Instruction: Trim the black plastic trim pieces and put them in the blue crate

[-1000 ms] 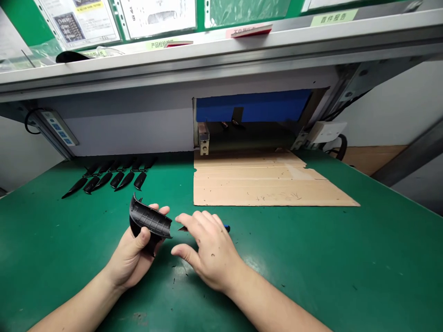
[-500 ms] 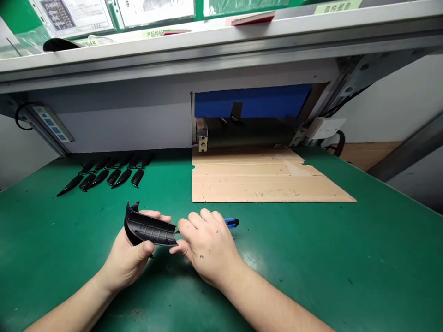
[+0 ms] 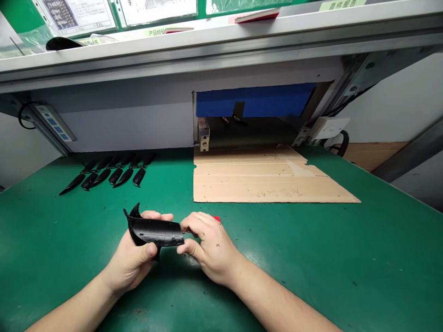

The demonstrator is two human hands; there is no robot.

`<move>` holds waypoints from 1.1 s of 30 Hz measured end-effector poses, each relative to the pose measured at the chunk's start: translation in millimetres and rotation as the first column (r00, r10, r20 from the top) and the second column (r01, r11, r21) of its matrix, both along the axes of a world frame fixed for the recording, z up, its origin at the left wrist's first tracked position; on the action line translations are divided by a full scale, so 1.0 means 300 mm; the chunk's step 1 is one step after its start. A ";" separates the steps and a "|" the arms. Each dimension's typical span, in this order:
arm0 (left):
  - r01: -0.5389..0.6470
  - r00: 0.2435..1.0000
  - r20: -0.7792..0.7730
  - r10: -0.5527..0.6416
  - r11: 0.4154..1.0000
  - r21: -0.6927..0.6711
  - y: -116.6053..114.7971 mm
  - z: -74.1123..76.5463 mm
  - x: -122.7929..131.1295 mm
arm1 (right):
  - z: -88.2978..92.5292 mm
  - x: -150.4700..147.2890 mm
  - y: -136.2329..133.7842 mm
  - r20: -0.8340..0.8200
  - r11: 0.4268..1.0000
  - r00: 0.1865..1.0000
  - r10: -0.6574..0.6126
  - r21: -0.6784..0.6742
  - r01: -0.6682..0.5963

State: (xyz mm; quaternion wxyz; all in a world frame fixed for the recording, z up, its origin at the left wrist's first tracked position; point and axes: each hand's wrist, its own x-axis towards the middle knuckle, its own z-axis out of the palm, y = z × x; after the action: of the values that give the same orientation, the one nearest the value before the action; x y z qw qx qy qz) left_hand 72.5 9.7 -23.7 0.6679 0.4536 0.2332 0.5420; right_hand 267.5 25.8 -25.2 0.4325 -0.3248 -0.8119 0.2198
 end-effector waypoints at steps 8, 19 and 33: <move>0.040 0.996 0.085 -0.032 0.994 -0.100 -0.006 0.012 0.014 | -0.005 -0.019 -0.029 0.029 0.993 0.993 -0.114 -0.039 0.115; 0.078 0.996 0.040 -0.077 0.996 -0.033 -0.004 0.001 0.000 | 0.014 -0.021 -0.027 0.069 0.996 0.994 -0.089 0.025 0.088; 0.031 0.998 0.049 -0.028 0.997 -0.066 0.007 0.007 0.003 | 0.034 0.027 -0.012 -0.143 1.000 0.990 0.020 0.009 -0.019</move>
State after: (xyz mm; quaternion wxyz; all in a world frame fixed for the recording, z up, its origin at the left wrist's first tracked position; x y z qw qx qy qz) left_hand 73.4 11.7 -21.8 0.6960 0.4214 0.2284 0.5347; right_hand 275.7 22.3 -15.2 0.4886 -0.2986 -0.7828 0.2437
